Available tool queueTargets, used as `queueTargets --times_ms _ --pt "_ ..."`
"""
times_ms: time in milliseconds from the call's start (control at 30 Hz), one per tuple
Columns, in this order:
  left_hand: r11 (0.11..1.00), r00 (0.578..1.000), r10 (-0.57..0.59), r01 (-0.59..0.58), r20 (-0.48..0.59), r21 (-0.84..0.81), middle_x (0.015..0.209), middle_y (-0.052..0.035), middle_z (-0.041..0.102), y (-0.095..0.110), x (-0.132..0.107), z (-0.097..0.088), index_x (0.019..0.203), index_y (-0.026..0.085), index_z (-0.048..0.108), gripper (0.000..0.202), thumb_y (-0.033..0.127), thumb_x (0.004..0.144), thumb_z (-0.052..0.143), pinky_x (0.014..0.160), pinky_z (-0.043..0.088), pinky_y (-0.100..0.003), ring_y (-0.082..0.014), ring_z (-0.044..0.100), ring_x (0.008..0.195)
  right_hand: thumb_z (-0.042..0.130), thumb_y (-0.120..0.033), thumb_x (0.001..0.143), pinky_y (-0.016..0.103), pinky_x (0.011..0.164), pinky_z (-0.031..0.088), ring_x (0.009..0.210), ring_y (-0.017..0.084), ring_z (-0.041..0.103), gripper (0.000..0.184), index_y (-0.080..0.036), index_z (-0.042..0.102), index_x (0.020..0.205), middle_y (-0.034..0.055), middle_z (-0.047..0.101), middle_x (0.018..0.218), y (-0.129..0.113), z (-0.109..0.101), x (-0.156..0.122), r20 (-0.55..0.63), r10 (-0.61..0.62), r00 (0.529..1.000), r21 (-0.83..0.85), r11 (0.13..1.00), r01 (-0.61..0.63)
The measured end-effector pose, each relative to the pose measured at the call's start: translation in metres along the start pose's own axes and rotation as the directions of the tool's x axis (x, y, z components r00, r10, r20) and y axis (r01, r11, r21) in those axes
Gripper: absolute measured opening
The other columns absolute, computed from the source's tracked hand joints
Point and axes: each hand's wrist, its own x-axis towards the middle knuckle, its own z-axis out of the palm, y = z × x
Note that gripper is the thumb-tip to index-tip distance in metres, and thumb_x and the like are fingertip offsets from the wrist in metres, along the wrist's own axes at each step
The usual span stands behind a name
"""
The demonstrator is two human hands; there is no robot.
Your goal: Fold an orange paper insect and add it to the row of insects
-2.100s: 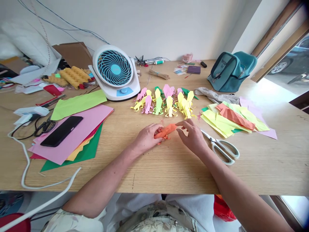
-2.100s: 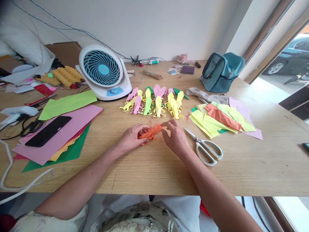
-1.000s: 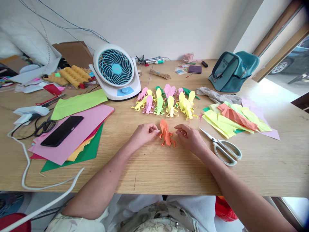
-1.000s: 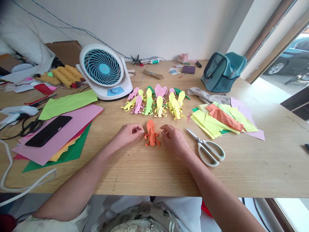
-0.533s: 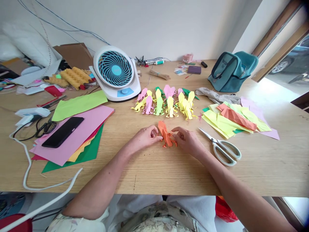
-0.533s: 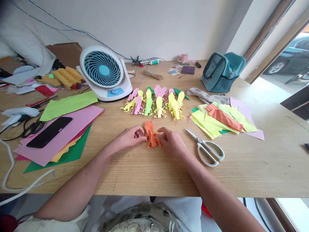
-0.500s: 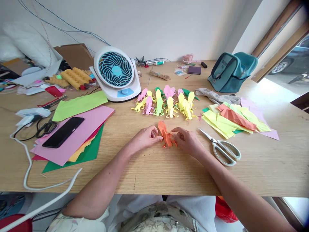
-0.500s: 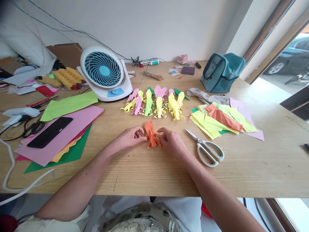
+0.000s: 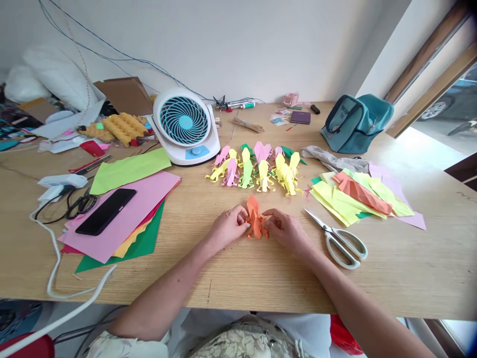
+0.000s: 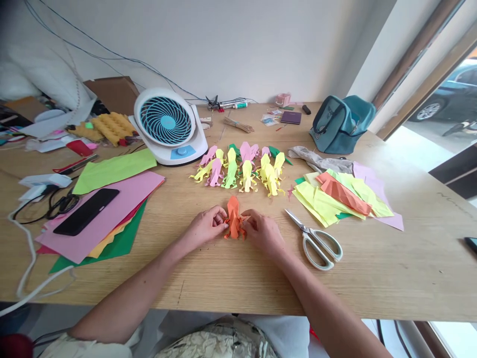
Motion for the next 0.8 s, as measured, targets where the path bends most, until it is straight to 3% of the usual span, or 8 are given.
queueTargets --times_ms 200,400,633,800 --pt "0.998 0.999 -0.028 0.026 -0.033 -0.058 0.072 0.0032 0.066 -0.002 0.000 0.002 0.087 0.022 0.061 0.013 0.021 0.075 0.062 0.058 0.040 -0.022 -0.0119 0.057 0.062 0.048 -0.031 0.090 0.023 0.057 0.034 0.059 0.012 0.048 0.028 -0.017 0.063 0.109 -0.0046 0.056 0.064 0.001 -0.004 0.001 -0.016 0.020 1.000 0.060 0.998 -0.019" --pt "0.973 0.992 -0.082 0.059 -0.096 -0.225 0.075 0.0018 0.064 -0.013 0.002 -0.009 0.084 0.020 0.060 0.009 0.022 0.075 0.062 0.059 0.044 -0.021 -0.0111 0.057 0.063 0.048 -0.034 0.090 0.024 0.054 0.032 0.057 0.013 0.045 0.030 -0.017 0.062 0.111 -0.0053 0.048 0.061 0.010 -0.007 0.004 -0.032 0.058 0.998 0.074 0.996 -0.056" --pt "0.857 0.946 -0.273 0.156 -0.176 -0.490 0.071 0.0009 0.061 -0.042 -0.016 -0.041 0.079 0.017 0.059 0.024 0.034 0.068 0.072 0.057 0.046 -0.021 -0.0108 0.056 0.061 0.046 -0.037 0.092 0.027 0.056 0.036 0.059 0.016 0.051 0.030 -0.018 0.060 0.111 -0.0020 0.056 0.065 0.012 -0.007 0.005 0.000 0.038 0.999 0.075 0.996 -0.037" --pt "0.766 0.903 -0.370 0.163 -0.219 -0.622 0.071 0.0010 0.061 -0.062 -0.011 -0.070 0.080 0.016 0.058 0.037 0.041 0.061 0.078 0.056 0.046 -0.021 -0.0108 0.059 0.061 0.046 -0.038 0.092 0.027 0.055 0.034 0.058 0.016 0.050 0.030 -0.019 0.061 0.109 -0.0030 0.052 0.063 0.013 -0.005 0.004 0.003 0.045 0.999 0.049 0.998 -0.045"
